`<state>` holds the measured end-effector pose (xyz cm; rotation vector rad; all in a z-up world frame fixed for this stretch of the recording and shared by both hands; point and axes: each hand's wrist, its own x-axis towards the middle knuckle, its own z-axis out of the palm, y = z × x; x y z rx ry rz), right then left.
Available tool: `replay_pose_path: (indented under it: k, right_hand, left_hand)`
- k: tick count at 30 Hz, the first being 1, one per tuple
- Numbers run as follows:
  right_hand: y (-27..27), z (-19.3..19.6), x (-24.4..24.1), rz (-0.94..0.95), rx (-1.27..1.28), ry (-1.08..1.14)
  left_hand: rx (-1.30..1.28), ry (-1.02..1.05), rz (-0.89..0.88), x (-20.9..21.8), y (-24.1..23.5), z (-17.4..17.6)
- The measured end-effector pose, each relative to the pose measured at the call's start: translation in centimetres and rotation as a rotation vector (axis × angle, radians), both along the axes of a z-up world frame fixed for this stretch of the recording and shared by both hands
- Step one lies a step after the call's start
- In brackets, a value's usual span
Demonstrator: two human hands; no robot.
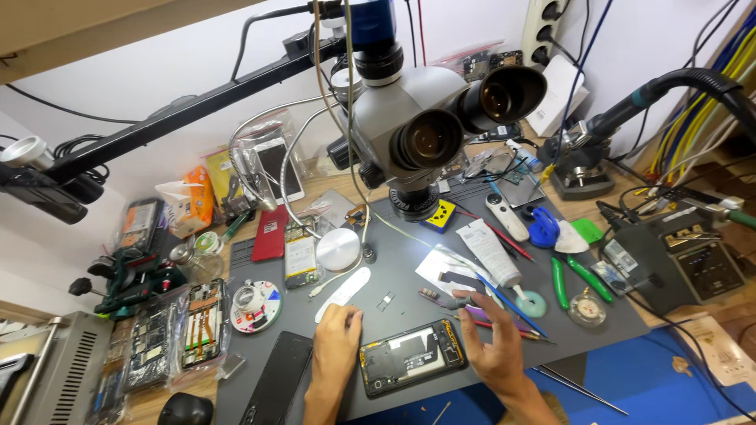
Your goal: The person applies adhesive to a disassembled smartphone chassis using a syringe and then uses a small electric screwdriver to tighten screws on the device. The workspace is cluttered with various electronic components and tools.
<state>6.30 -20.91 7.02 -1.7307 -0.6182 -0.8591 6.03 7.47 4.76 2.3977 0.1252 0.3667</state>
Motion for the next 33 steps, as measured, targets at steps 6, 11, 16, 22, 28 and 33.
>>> replay_pose_path:
  k: [6, 11, 16, 22, 28, 33]
  right_hand:
    - [-0.1, 0.0, -0.4, -0.019, 0.004, 0.006]
    - [0.3, 1.0, -0.2, 0.097, 0.126, -0.045]
    - [2.1, 4.4, -1.1, 0.207, -0.03, 0.242]
    - [4.8, 6.9, -1.8, 0.284, -0.26, 0.296]
    - [5.3, 7.0, -1.8, 0.248, -0.258, 0.194]
    - [5.4, 7.8, -1.7, 0.204, -0.289, 0.067]
  left_hand:
    - [-0.078, -0.086, 0.101, -1.4, -1.4, 2.7]
    - [-1.181, -0.051, 0.11, -3.4, -3.6, 5.5]
    - [-1.382, 0.018, -0.043, -5.3, -5.6, 6.6]
    - [-1.447, -0.002, -0.045, -6.2, -7.5, 8.1]
    - [-1.341, -0.043, 0.012, -6.8, -8.2, 9.5]
    - [-1.233, -0.076, 0.046, -7.0, -9.0, 10.2]
